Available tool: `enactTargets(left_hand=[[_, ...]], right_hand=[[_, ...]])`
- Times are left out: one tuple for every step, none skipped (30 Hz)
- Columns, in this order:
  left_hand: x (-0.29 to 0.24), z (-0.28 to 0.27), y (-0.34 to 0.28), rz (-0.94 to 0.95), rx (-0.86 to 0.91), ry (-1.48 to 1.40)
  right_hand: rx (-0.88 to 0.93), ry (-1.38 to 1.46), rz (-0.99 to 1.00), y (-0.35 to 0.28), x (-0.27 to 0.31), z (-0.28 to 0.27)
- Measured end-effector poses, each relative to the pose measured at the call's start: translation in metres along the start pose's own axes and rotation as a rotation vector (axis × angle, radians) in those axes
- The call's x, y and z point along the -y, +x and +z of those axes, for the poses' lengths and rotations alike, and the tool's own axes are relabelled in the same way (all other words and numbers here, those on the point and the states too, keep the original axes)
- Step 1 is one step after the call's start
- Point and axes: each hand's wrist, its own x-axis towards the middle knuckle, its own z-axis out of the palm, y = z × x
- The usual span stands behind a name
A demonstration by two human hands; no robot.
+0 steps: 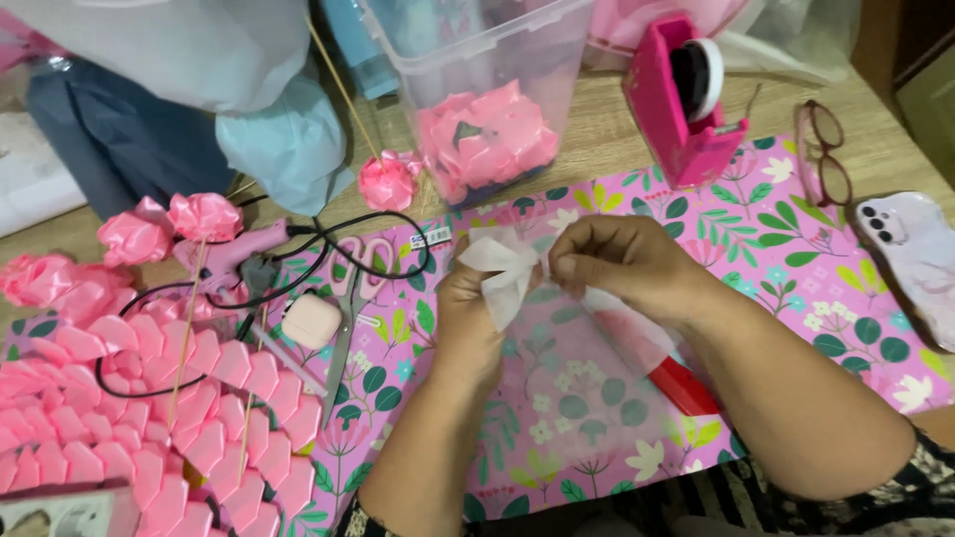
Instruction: The person uses a red utility knife to cut a sheet of translucent paper on a floral-patterned table. They then fold the cut paper into a small shape and place it into a pink basket.
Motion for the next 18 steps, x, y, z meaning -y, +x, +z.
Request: enactTargets(left_hand=[[-0.002,0.0,-0.001,-0.003,0.018,-0.01],[-0.004,-0.001,-0.001,-0.036,-0.012,-0.024],[-0.006,-0.002,-0.001,-0.07,-0.041,-0.038],[-0.005,-0.002,-0.001,-0.064,-0.028,-0.048],[-0.005,-0.002,-0.002,-0.077,-0.042,-0.058],[-0.005,-0.004,-0.003,-0.091,-0.059,-0.064],[-0.002,-0.005,-0.001,-0.087,-0.051,-0.07],[0.001,-0.006,-0.001,-0.094,-0.056,-0.071],[0.005,-0.008,-0.001,-0.1,-0.062,-0.071],[0.001,-0.007,-0.001,-0.094,-0.056,-0.076],[-0.003,-0.006,-0.002,-0.103,-0.064,-0.079],[-0.008,-0.004,-0.002,-0.11,-0.073,-0.081],[-0.007,-0.005,-0.001,-0.101,-0.067,-0.087],[-0.006,-0.005,0.0,-0.106,-0.067,-0.086],[-0.004,-0.006,0.001,-0.11,-0.066,-0.085],[-0.006,-0.005,0.0,-0.105,-0.067,-0.09],[-0.008,-0.004,-0.001,-0.114,-0.069,-0.099],[-0.01,-0.003,-0.003,-0.125,-0.073,-0.106]], right_hand=[[-0.018,-0.011,-0.004,0.006,0.002,-0.016],[-0.148,-0.14,-0.075,0.013,0.004,-0.031],[-0.279,-0.268,-0.145,0.019,0.008,-0.046],[-0.288,-0.28,-0.154,0.025,0.008,-0.072],[-0.466,-0.421,-0.225,0.03,0.008,-0.096],[-0.641,-0.556,-0.293,0.035,0.008,-0.12],[-0.647,-0.563,-0.299,0.037,0.001,-0.143],[-0.757,-0.72,-0.317,0.038,-0.006,-0.166],[-0.864,-0.878,-0.334,0.039,-0.014,-0.189],[-0.869,-0.882,-0.343,0.043,-0.026,-0.203],[-0.844,-0.904,-0.145,0.047,-0.038,-0.216],[-0.814,-0.921,0.05,0.053,-0.049,-0.231],[-0.819,-0.925,0.039,0.051,-0.042,-0.216],[-0.821,-0.889,0.111,0.048,-0.035,-0.202],[-0.823,-0.852,0.183,0.046,-0.028,-0.187],[-0.821,-0.856,0.177,0.047,-0.033,-0.191],[-0.849,-0.844,0.175,0.049,-0.039,-0.195],[-0.874,-0.83,0.176,0.05,-0.046,-0.198]])
